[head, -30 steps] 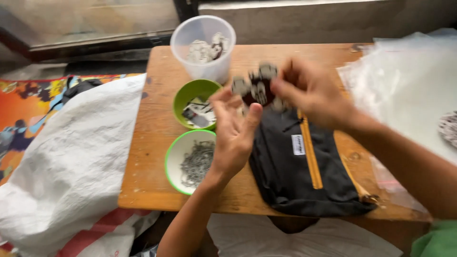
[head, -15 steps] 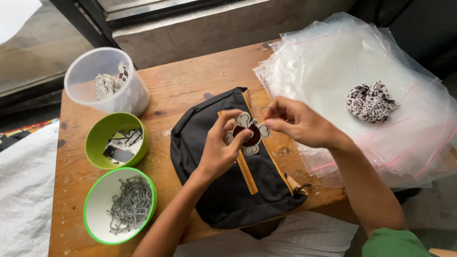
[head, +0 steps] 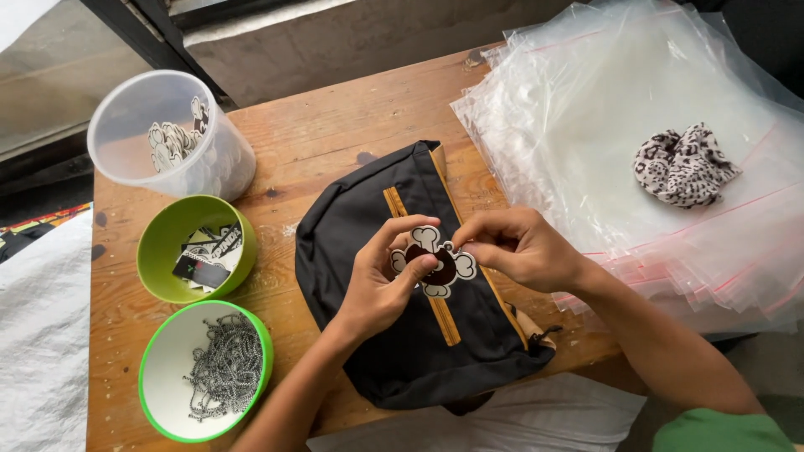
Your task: The person places a black bag with a cartoon charm into a clear plastic bag and seals it. They then take another black bag, wipe it with a patterned cloth, and attach a cartoon charm to the zipper before placing it into a plastic bag.
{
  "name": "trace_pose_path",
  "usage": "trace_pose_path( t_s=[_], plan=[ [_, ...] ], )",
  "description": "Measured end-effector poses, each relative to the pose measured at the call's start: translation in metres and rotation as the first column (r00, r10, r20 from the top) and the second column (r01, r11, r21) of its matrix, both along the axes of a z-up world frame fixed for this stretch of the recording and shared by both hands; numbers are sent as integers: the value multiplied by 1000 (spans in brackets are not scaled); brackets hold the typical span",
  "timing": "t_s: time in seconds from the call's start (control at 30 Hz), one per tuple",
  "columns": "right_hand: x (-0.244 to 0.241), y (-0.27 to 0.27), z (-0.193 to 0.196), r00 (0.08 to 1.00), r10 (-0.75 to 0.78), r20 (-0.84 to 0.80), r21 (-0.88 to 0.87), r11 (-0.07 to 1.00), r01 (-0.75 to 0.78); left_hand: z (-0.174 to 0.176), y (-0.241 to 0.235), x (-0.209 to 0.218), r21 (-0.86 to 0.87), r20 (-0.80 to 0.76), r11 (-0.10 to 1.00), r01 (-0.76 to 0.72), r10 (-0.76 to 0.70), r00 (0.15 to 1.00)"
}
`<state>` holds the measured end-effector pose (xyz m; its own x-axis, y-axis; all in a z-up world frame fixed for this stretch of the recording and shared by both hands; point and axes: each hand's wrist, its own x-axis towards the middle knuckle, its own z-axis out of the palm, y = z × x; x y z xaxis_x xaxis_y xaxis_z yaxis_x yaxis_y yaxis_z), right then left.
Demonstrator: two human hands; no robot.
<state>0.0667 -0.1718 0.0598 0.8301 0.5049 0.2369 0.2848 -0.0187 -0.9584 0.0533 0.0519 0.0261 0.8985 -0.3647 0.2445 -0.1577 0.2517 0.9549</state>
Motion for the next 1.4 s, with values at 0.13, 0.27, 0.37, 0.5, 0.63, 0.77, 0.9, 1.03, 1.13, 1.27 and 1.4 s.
trace_pose_path(
  t_s=[0.13, 0.27, 0.37, 0.5, 0.63, 0.77, 0.9, 1.03, 1.13, 1.27, 1.4],
  plan=[
    [-3, 5, -4, 999, -19, 36, 5, 1000, 19, 4, -1, -4, -9, 10, 999, 31, -30, 999],
    [-2, 3, -7, 1000, -9, 29, 22, 1000, 9, 1, -2, -4, -9, 19, 999, 39, -39, 999],
    [-1, 2, -11, 1000, 10, 16, 33, 999, -11, 2, -2, -4, -6, 21, 999, 47, -47, 999],
    [-1, 4, -11, 999, 38, 2, 73, 997, -38, 4, -2, -5, 11, 31, 999, 51, -52, 998],
    [0, 6, 3, 997, 26, 76, 52, 998, -30, 5, -1, -5, 22, 31, 999, 28, -28, 999],
    [-3, 5, 5, 991, 34, 129, 9, 999, -36, 7, -1, -5, 44, 44, 999, 16, -18, 999],
    [-3, 2, 0, 996, -3, 90, 12, 1000, 2, 14, -1, -4, 57, 68, 998, 21, -24, 997],
    [-3, -1, -5, 998, -40, 49, 35, 999, 38, 14, -1, -3, 106, 101, 994, -5, -6, 995],
    [-3, -3, -2, 992, -28, 127, -40, 999, 33, 3, 2, -2, 139, 114, 990, -35, 19, 993],
    [-6, 3, 3, 974, -61, 218, -62, 995, 76, 10, 1, -3, 174, 174, 982, -79, 49, 983],
    [-10, 10, 4, 957, -65, 284, -159, 981, 113, 21, 1, -7, 224, 232, 969, -106, 53, 971]
  ],
)
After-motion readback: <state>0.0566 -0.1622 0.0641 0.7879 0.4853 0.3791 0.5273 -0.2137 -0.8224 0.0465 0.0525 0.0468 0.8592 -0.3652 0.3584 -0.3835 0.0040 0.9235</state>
